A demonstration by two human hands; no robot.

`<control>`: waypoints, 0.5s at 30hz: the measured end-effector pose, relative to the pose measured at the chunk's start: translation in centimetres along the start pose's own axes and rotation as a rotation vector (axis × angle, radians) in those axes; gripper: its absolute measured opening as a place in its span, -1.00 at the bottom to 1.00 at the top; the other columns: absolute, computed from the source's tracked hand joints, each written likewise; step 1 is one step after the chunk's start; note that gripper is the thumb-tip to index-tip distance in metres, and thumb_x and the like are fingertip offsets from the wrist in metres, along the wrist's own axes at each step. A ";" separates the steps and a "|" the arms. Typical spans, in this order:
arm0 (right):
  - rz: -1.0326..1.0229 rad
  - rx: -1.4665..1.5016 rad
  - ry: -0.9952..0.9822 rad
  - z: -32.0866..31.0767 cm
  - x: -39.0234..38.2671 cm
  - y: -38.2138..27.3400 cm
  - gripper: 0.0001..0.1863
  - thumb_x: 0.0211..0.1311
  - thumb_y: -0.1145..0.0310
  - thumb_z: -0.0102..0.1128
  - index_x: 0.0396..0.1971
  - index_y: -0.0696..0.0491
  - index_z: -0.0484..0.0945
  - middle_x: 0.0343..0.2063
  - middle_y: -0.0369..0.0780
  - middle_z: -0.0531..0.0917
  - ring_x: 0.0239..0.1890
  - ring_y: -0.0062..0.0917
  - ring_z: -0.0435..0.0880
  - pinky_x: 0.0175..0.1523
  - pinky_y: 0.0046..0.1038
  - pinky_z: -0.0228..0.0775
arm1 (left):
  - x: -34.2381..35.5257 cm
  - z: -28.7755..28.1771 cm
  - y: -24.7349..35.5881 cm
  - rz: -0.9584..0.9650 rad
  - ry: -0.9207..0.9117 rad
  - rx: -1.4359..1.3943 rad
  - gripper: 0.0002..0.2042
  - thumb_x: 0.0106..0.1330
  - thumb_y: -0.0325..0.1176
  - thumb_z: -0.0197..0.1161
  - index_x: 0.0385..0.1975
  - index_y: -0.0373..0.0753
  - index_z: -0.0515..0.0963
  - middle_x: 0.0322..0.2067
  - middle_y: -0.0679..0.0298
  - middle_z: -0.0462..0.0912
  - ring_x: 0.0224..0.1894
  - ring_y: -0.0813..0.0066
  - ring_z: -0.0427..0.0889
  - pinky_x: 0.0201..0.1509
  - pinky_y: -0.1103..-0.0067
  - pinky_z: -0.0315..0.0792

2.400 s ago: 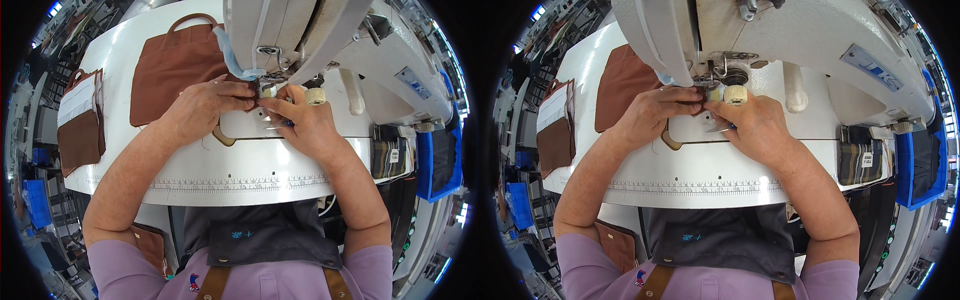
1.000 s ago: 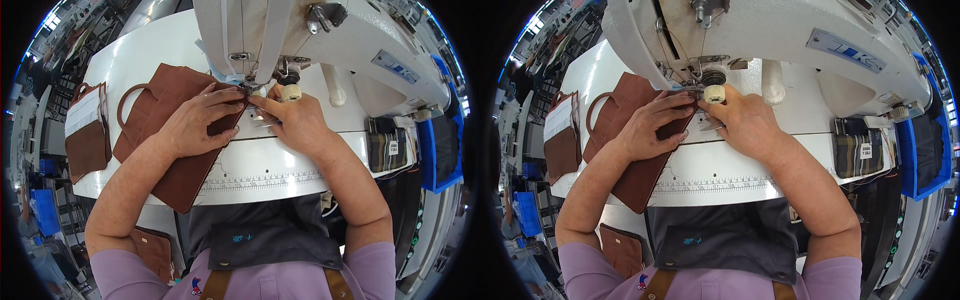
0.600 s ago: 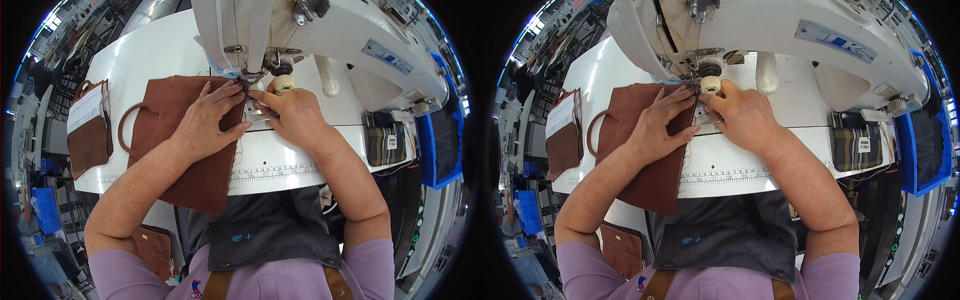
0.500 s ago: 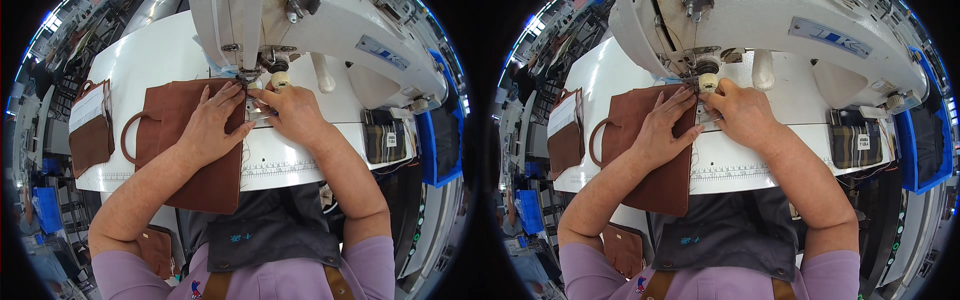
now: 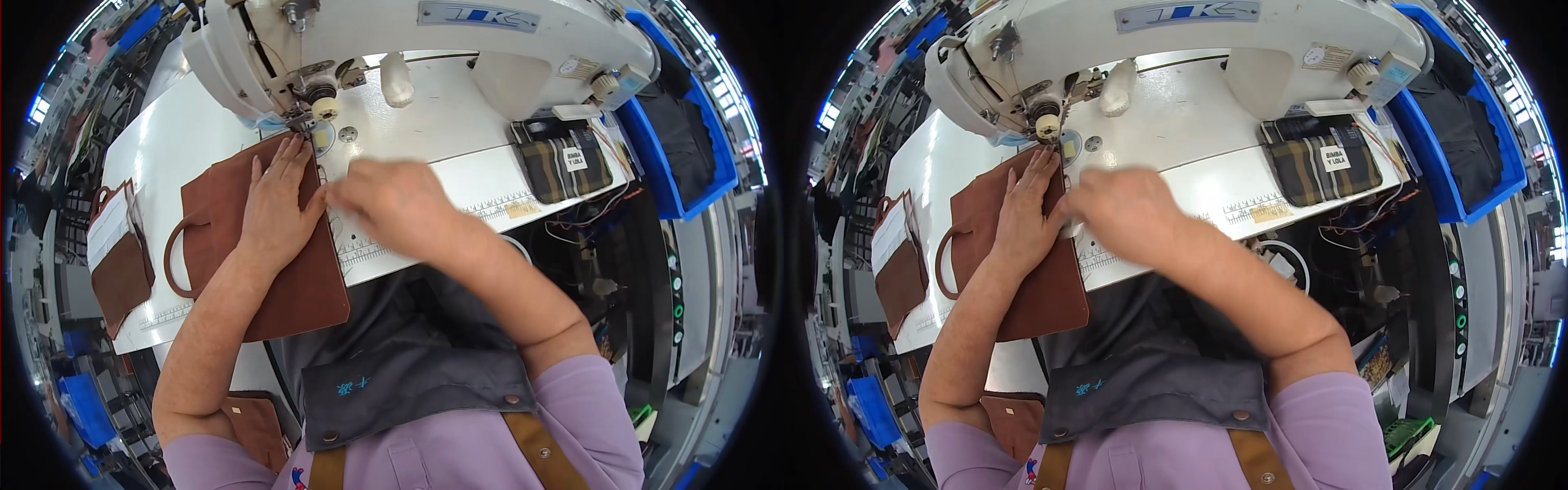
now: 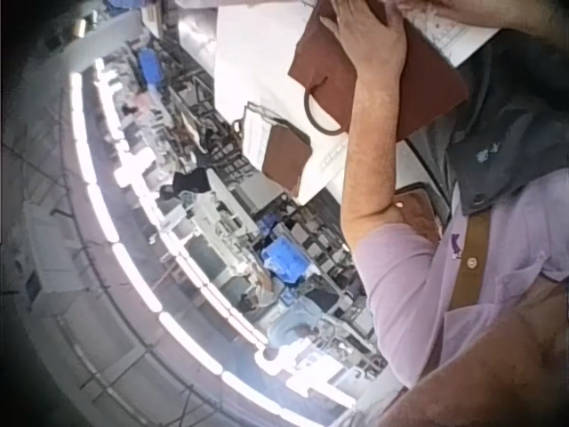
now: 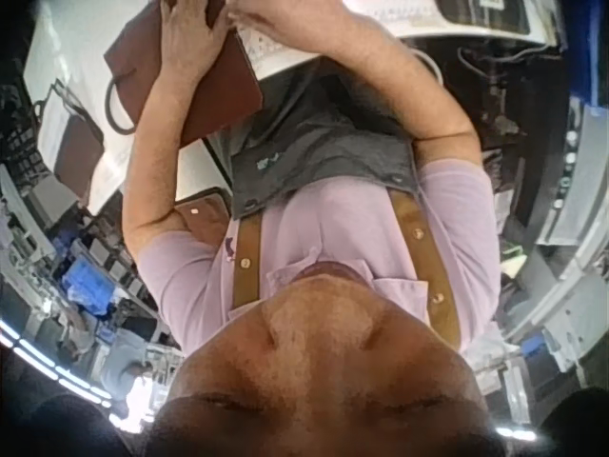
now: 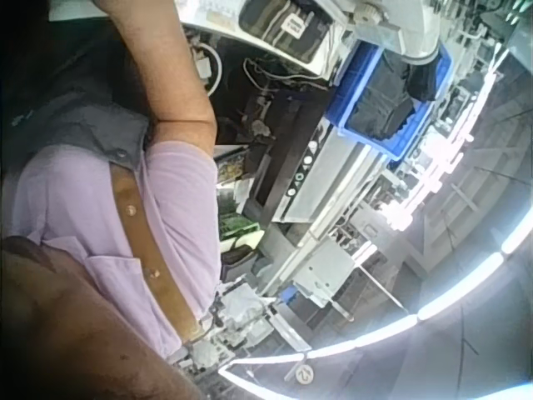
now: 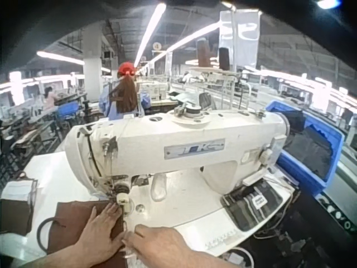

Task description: The person sews the edges of brown tote bags using an industrial sewing machine. They guide the fabric under the needle, stitch along the seams, and trim excess threads with scissors. The person handles multiple bags, moving finished ones aside and picking up new ones from a stack.

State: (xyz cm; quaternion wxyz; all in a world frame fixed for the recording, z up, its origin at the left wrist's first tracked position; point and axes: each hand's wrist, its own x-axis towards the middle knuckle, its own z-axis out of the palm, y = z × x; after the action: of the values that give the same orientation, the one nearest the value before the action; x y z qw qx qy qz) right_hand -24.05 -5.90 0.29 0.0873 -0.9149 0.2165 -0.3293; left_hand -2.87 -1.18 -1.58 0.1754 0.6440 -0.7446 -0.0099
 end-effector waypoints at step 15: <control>0.520 1.005 -0.220 2.5 -10.6 -5.8 -0.71 0.35 0.38 0.40 0.00 0.17 0.69 -0.20 -0.11 0.78 -0.19 -0.43 0.79 -0.09 -0.44 0.63 | -11.1 -4.3 4.9 0.095 -0.097 -0.444 -0.43 -0.01 -0.45 0.60 0.06 -0.22 0.56 0.27 0.19 0.56 0.38 0.14 0.51 0.52 0.01 0.25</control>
State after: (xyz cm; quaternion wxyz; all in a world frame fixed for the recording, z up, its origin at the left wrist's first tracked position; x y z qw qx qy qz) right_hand -27.81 4.10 -5.85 0.6112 -0.7067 0.2409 -0.2626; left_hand -5.11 11.29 0.89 0.2772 0.5525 -0.7613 -0.1960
